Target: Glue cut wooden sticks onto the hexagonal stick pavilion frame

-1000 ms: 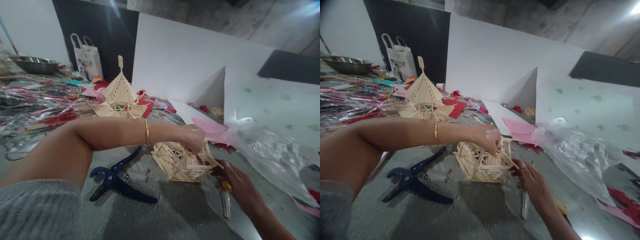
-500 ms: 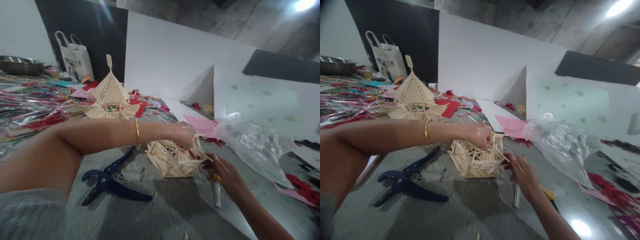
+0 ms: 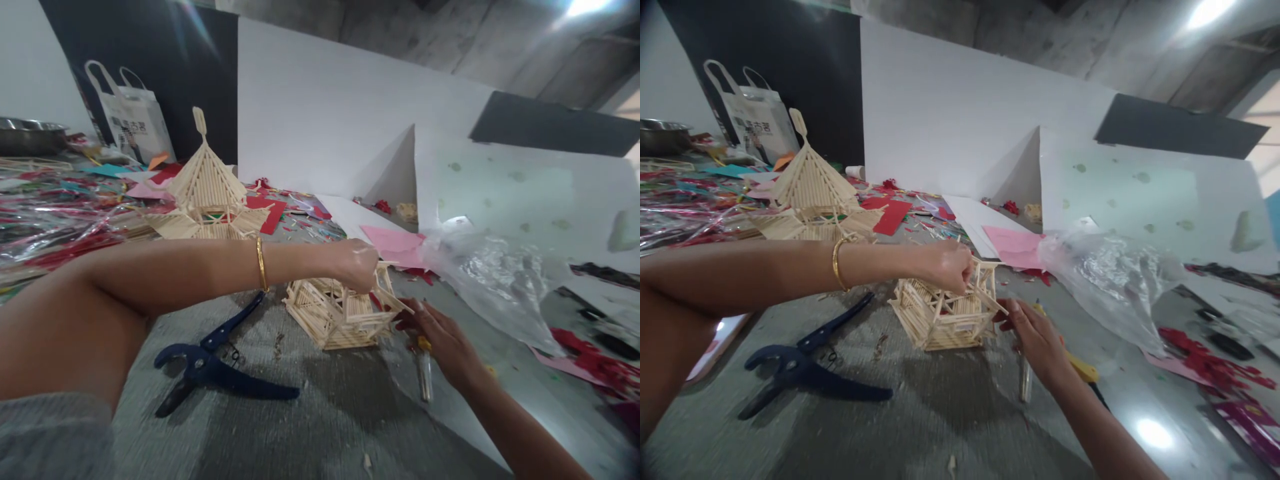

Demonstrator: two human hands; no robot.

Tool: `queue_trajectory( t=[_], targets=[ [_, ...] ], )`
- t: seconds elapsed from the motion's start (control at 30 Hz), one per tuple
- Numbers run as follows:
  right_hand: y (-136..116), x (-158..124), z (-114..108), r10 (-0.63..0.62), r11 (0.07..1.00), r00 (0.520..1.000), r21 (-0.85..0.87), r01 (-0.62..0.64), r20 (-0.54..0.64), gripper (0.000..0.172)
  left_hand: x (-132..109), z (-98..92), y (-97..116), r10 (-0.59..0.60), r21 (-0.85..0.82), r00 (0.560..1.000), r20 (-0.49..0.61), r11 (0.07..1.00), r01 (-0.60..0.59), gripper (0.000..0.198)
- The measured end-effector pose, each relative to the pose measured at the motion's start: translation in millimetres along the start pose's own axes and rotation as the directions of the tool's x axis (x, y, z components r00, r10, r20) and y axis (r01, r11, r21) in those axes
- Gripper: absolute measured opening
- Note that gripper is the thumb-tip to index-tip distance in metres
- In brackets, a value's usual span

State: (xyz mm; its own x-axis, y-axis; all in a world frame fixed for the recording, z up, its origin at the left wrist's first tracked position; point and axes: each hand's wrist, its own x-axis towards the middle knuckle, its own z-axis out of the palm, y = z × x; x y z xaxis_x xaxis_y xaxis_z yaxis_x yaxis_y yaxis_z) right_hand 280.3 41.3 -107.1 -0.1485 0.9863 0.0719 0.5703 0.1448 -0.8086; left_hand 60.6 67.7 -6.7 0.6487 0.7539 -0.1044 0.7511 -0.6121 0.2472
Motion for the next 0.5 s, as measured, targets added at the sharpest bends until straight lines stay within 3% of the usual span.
queue_trajectory(
  t=[0.5],
  targets=[
    [1.4,-1.1,2.2,-0.065,0.997,0.998,-0.034,0.065,0.011,0.063,-1.6,1.3,1.6,0.014,0.017,1.000,-0.025,1.000,-0.013,0.029]
  ],
)
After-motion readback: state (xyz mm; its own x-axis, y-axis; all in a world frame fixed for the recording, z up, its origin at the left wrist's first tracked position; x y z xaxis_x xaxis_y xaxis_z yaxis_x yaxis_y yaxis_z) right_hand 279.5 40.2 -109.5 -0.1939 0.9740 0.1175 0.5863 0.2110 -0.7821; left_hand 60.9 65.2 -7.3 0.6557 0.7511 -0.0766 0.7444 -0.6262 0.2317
